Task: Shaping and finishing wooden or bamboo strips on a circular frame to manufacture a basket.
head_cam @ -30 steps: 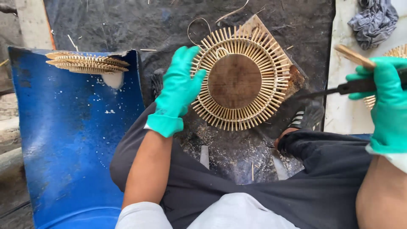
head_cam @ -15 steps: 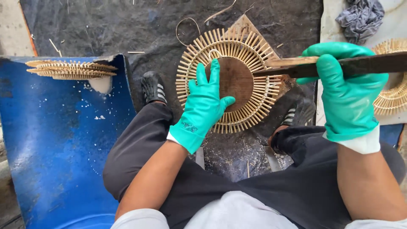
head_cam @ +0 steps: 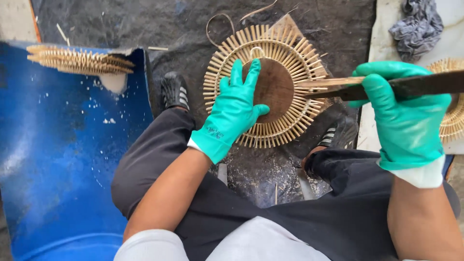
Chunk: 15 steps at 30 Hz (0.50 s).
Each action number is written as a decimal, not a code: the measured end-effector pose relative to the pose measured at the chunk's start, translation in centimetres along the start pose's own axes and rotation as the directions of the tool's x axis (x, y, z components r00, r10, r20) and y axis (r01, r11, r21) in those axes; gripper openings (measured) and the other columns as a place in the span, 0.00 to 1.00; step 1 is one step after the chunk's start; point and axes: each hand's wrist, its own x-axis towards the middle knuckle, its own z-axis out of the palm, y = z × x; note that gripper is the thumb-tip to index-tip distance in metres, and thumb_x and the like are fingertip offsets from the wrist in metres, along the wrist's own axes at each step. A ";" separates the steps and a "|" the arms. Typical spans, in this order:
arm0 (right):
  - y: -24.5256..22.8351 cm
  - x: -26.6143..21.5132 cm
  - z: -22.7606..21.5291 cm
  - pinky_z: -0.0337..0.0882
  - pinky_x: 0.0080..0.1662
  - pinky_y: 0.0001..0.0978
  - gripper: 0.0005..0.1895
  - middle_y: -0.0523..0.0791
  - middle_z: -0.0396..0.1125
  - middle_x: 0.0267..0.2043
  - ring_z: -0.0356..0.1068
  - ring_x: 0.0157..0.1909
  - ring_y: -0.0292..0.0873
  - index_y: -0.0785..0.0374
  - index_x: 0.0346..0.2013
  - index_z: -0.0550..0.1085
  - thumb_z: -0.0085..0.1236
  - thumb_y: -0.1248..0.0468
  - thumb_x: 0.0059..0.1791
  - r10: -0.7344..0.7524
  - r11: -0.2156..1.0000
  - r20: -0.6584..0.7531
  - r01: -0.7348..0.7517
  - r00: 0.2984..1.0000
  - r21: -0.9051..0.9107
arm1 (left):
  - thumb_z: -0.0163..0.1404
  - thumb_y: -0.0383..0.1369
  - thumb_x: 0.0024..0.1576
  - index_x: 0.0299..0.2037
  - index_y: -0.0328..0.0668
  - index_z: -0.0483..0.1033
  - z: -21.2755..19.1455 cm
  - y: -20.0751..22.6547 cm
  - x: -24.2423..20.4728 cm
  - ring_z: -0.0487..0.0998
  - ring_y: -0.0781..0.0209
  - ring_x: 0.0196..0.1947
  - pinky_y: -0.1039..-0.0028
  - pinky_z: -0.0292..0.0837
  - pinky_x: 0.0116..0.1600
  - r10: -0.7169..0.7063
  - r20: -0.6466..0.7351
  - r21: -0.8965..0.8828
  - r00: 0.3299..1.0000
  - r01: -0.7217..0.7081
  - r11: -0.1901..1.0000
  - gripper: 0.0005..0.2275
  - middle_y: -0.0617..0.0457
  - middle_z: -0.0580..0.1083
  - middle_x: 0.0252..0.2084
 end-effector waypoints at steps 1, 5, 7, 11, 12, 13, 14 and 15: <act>0.2 -0.3 -0.2 0.78 0.44 0.28 0.10 0.47 0.73 0.42 0.76 0.39 0.39 0.69 0.52 0.75 0.61 0.65 0.58 0.001 1.000 0.014 -0.001 1.000 0.000 | 0.68 0.42 0.45 0.75 0.53 0.45 -0.1 0.1 0.0 0.61 0.22 0.61 0.46 0.68 0.62 -0.012 -0.005 -0.005 1.000 0.012 1.000 0.50 0.28 0.46 0.75; 0.6 -0.8 -0.9 0.78 0.46 0.31 0.10 0.50 0.73 0.45 0.75 0.41 0.43 0.73 0.51 0.74 0.61 0.65 0.62 -0.027 0.994 0.033 0.030 0.999 -0.106 | 0.68 0.41 0.45 0.75 0.56 0.46 -0.4 -0.1 0.1 0.58 0.20 0.65 0.48 0.68 0.62 0.015 0.017 -0.026 1.000 -0.014 1.000 0.49 0.31 0.46 0.75; 1.5 -0.5 -2.3 0.79 0.48 0.32 0.11 0.50 0.73 0.47 0.76 0.43 0.44 0.72 0.52 0.74 0.60 0.64 0.64 -0.064 0.994 0.078 0.071 0.995 -0.085 | 0.68 0.40 0.46 0.75 0.56 0.47 -0.2 -0.9 0.2 0.58 0.21 0.65 0.48 0.67 0.63 0.032 0.014 -0.022 0.999 -0.032 0.999 0.48 0.32 0.46 0.76; 8.7 1.2 -8.9 0.80 0.44 0.33 0.13 0.48 0.73 0.46 0.78 0.46 0.44 0.68 0.54 0.73 0.55 0.59 0.65 -0.035 0.999 0.014 0.035 0.999 0.005 | 0.66 0.35 0.49 0.70 0.52 0.62 -2.8 -4.4 0.2 0.64 0.32 0.67 0.56 0.66 0.68 0.201 -0.252 -0.126 0.947 -0.238 0.963 0.37 0.34 0.57 0.71; 10.7 1.5 -11.5 0.80 0.44 0.33 0.13 0.48 0.73 0.45 0.78 0.45 0.44 0.69 0.54 0.73 0.55 0.59 0.65 -0.027 1.000 0.004 0.027 1.000 0.002 | 0.63 0.33 0.56 0.69 0.48 0.67 -4.2 -5.5 0.1 0.68 0.41 0.68 0.61 0.68 0.72 0.195 -0.391 -0.224 0.899 -0.299 0.928 0.30 0.38 0.64 0.68; 12.5 2.5 -13.1 0.80 0.43 0.33 0.14 0.48 0.73 0.45 0.78 0.45 0.45 0.69 0.54 0.73 0.55 0.58 0.65 -0.020 1.000 -0.006 0.020 1.000 -0.001 | 0.63 0.33 0.56 0.69 0.48 0.67 -5.6 -6.9 -0.1 0.68 0.41 0.68 0.61 0.68 0.72 0.202 -0.397 -0.214 0.895 -0.304 0.928 0.30 0.38 0.64 0.68; 14.2 2.9 -15.0 0.79 0.43 0.33 0.14 0.49 0.73 0.45 0.78 0.44 0.45 0.70 0.53 0.73 0.56 0.58 0.65 -0.002 1.000 -0.017 0.002 1.000 -0.006 | 0.62 0.31 0.58 0.68 0.44 0.68 -6.7 -8.2 -0.6 0.68 0.42 0.69 0.60 0.66 0.73 0.136 -0.490 -0.185 0.861 -0.256 0.949 0.27 0.40 0.66 0.68; 16.0 3.1 -17.1 0.79 0.42 0.34 0.15 0.49 0.73 0.45 0.78 0.44 0.45 0.70 0.53 0.73 0.56 0.58 0.65 0.015 1.000 -0.028 -0.016 0.999 -0.010 | 0.61 0.30 0.61 0.67 0.40 0.69 -7.8 -9.6 -1.0 0.68 0.43 0.70 0.60 0.65 0.73 0.075 -0.578 -0.161 0.812 -0.204 0.966 0.24 0.42 0.68 0.68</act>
